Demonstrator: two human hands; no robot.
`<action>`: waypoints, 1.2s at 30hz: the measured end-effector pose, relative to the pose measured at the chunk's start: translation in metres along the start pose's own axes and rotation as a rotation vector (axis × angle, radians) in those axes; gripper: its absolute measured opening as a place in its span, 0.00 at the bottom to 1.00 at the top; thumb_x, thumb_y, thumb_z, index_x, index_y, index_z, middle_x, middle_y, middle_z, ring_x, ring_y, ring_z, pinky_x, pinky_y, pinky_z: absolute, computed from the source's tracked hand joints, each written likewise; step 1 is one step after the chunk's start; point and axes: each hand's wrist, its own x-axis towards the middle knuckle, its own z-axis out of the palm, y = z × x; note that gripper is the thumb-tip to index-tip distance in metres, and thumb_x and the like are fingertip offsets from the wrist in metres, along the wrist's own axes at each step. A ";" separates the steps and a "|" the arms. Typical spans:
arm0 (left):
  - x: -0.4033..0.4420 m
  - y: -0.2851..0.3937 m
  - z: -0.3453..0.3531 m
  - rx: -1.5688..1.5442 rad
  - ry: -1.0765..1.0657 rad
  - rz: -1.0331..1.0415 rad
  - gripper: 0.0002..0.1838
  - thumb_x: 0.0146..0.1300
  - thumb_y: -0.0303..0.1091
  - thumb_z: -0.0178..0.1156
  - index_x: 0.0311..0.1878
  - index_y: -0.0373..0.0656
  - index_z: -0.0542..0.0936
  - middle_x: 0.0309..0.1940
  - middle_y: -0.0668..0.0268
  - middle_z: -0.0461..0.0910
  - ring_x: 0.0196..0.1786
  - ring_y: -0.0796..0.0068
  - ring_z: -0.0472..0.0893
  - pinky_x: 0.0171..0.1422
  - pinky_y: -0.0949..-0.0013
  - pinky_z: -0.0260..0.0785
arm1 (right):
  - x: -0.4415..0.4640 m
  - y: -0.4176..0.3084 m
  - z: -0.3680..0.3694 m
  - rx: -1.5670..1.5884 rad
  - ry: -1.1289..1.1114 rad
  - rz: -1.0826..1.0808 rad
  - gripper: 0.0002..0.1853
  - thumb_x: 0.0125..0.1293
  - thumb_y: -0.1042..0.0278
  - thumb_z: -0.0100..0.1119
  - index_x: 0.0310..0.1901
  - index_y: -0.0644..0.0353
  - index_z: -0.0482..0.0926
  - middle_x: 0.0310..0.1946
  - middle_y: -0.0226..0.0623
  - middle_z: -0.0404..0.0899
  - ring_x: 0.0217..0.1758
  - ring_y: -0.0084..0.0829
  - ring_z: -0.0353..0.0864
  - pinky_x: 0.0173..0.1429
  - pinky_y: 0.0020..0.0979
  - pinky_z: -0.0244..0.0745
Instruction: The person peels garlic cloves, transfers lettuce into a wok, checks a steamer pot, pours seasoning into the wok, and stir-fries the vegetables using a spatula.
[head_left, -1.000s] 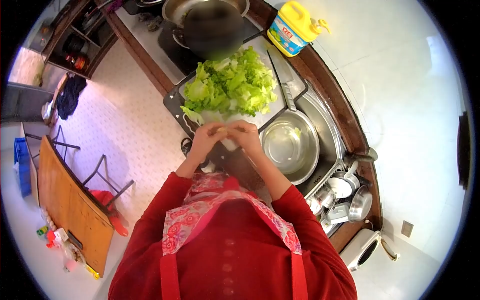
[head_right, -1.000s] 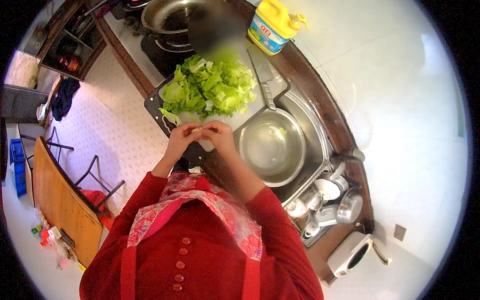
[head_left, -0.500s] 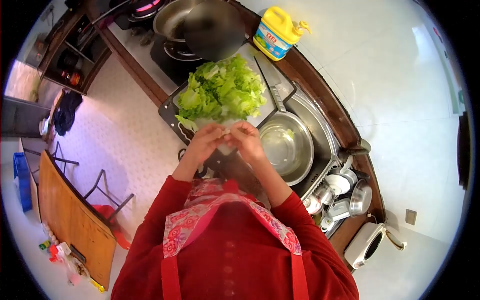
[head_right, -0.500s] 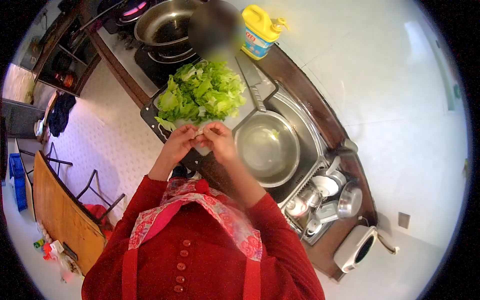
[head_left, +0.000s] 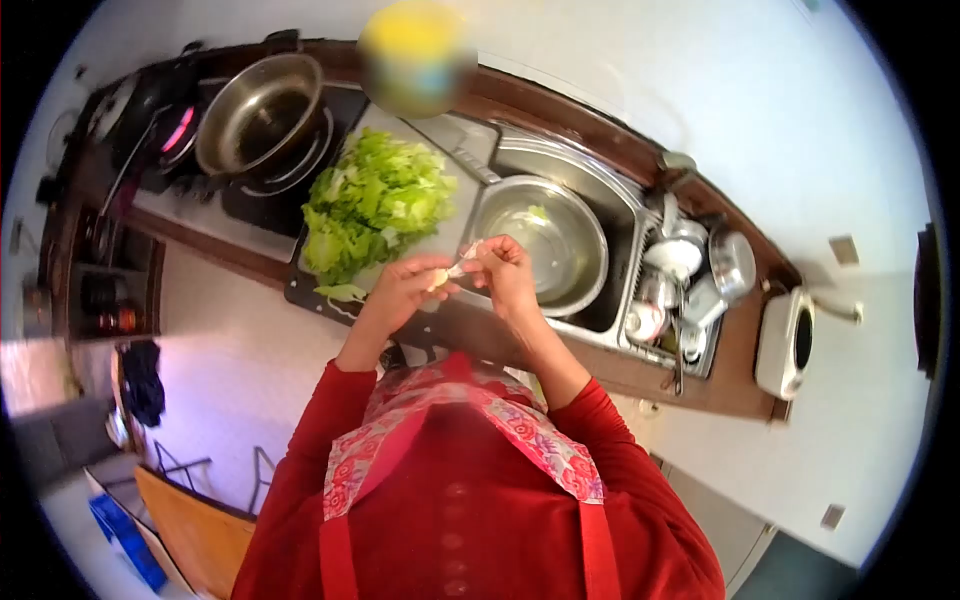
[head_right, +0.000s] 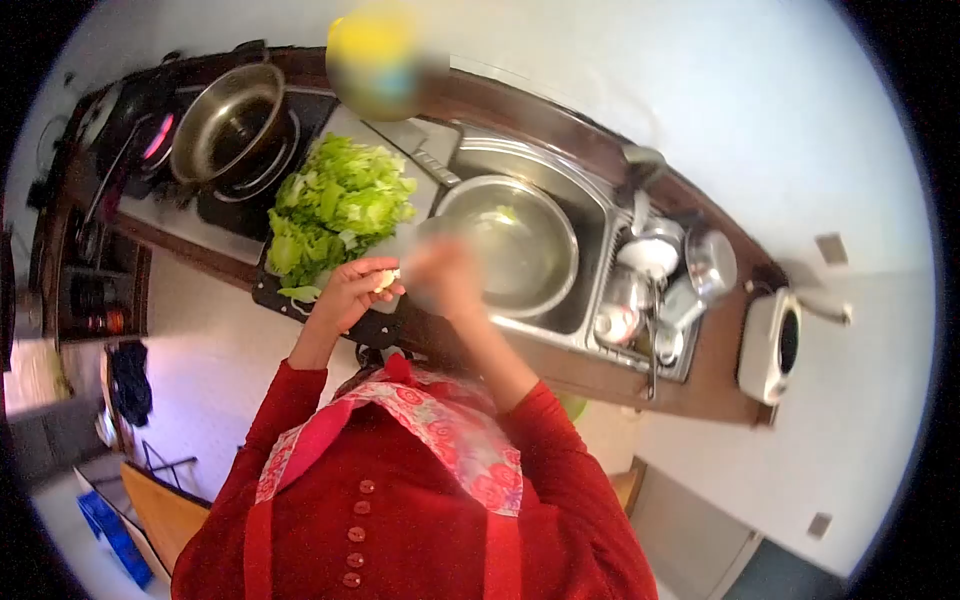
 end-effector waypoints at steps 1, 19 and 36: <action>0.001 0.001 0.003 0.023 -0.034 -0.025 0.14 0.64 0.25 0.54 0.52 0.32 0.76 0.44 0.56 0.80 0.42 0.66 0.83 0.41 0.73 0.76 | -0.004 0.003 -0.002 -0.176 0.047 -0.079 0.01 0.65 0.75 0.54 0.36 0.61 0.73 0.29 0.38 0.80 0.27 0.26 0.80 0.29 0.24 0.75; -0.014 -0.003 0.022 0.373 -0.139 -0.061 0.09 0.63 0.25 0.57 0.46 0.35 0.78 0.31 0.67 0.79 0.31 0.80 0.76 0.36 0.77 0.68 | -0.086 -0.104 0.005 0.434 0.214 0.332 0.04 0.59 0.76 0.61 0.34 0.66 0.80 0.22 0.28 0.80 0.22 0.13 0.73 0.26 0.19 0.68; -0.002 -0.031 0.046 -0.168 -0.337 -0.498 0.11 0.66 0.26 0.50 0.49 0.33 0.73 0.51 0.49 0.74 0.49 0.63 0.77 0.55 0.66 0.70 | -0.350 0.069 -0.154 -0.357 0.849 0.677 0.06 0.55 0.78 0.55 0.35 0.67 0.79 0.24 0.36 0.79 0.26 0.24 0.79 0.33 0.26 0.76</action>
